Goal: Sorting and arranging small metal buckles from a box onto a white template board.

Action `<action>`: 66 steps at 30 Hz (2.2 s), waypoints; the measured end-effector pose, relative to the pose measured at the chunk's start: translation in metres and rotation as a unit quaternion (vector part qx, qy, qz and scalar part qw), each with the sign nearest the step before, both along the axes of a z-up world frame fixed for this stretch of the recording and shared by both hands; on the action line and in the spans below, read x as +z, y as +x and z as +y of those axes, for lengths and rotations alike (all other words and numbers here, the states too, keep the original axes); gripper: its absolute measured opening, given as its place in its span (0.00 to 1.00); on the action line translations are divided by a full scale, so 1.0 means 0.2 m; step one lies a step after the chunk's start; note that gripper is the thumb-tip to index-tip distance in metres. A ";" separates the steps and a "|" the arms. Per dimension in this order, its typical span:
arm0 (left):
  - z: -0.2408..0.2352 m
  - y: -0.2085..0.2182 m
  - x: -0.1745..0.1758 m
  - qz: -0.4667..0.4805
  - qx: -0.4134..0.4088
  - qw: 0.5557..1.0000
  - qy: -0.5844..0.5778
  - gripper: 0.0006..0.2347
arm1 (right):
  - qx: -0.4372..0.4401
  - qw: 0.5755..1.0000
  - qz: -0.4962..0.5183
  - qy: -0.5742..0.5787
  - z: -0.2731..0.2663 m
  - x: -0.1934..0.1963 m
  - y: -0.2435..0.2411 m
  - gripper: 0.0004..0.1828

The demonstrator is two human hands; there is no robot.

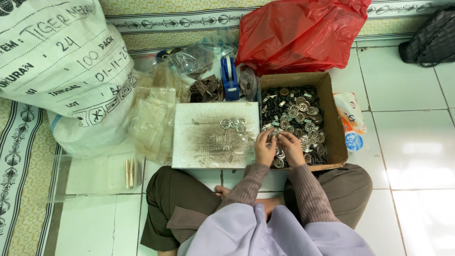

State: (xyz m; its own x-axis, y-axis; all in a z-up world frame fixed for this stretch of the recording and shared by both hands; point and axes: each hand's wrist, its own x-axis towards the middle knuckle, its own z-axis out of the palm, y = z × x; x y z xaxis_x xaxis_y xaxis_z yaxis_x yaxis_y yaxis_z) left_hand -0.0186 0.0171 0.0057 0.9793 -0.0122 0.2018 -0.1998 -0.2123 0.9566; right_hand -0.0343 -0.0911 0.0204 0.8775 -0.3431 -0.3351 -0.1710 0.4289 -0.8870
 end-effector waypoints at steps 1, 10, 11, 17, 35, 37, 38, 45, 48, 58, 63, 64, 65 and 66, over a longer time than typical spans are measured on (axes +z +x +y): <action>0.05 0.02 -0.04 0.001 0.003 1.000 0.001 0.12 | 0.003 1.000 0.001 0.001 0.04 0.01 0.02 0.08; 0.61 0.16 0.12 0.028 0.114 0.990 0.081 0.12 | 0.095 0.926 -0.078 -0.356 0.54 0.12 0.21 0.17; 0.64 0.18 0.13 0.014 0.123 0.985 0.119 0.12 | 0.101 0.912 -0.076 -0.389 0.58 0.09 0.23 0.14; 0.74 0.20 0.02 -0.030 0.115 0.950 0.288 0.13 | 0.075 0.736 -0.134 -0.660 0.65 -0.14 0.31 0.12; 0.73 0.22 -0.13 -0.128 0.100 0.906 0.391 0.12 | 0.042 0.665 -0.168 -0.726 0.59 -0.21 0.29 0.11; 0.73 0.22 -0.13 -0.127 0.109 0.907 0.387 0.12 | 0.043 0.666 -0.168 -0.726 0.60 -0.19 0.29 0.10; 0.73 0.22 -0.14 -0.132 0.114 0.906 0.387 0.12 | 0.042 0.664 -0.168 -0.728 0.60 -0.18 0.29 0.09; 0.72 0.22 -0.20 -0.116 0.086 0.905 0.400 0.14 | 0.040 0.659 -0.175 -0.730 0.61 -0.14 0.29 0.10; 0.72 0.22 -0.22 -0.111 0.084 0.903 0.407 0.14 | 0.034 0.654 -0.180 -0.734 0.62 -0.11 0.28 0.14; 0.74 0.20 -0.05 -0.083 0.083 0.934 0.337 0.15 | 0.010 0.817 -0.191 -0.544 0.55 -0.21 0.30 0.17; 0.76 0.20 0.03 -0.022 0.174 0.981 0.078 0.13 | -0.055 0.977 -0.121 -0.167 0.36 -0.03 0.20 0.17; 0.73 0.20 0.04 -0.024 0.172 0.982 0.078 0.13 | -0.058 0.977 -0.122 -0.168 0.28 0.00 0.18 0.17; 0.70 0.19 0.06 -0.064 0.169 0.980 0.080 0.10 | -0.052 0.976 -0.090 -0.194 0.20 0.02 0.16 0.17; 0.67 0.19 0.07 -0.104 0.166 0.977 0.081 0.09 | -0.046 0.973 -0.057 -0.219 0.12 0.04 0.13 0.17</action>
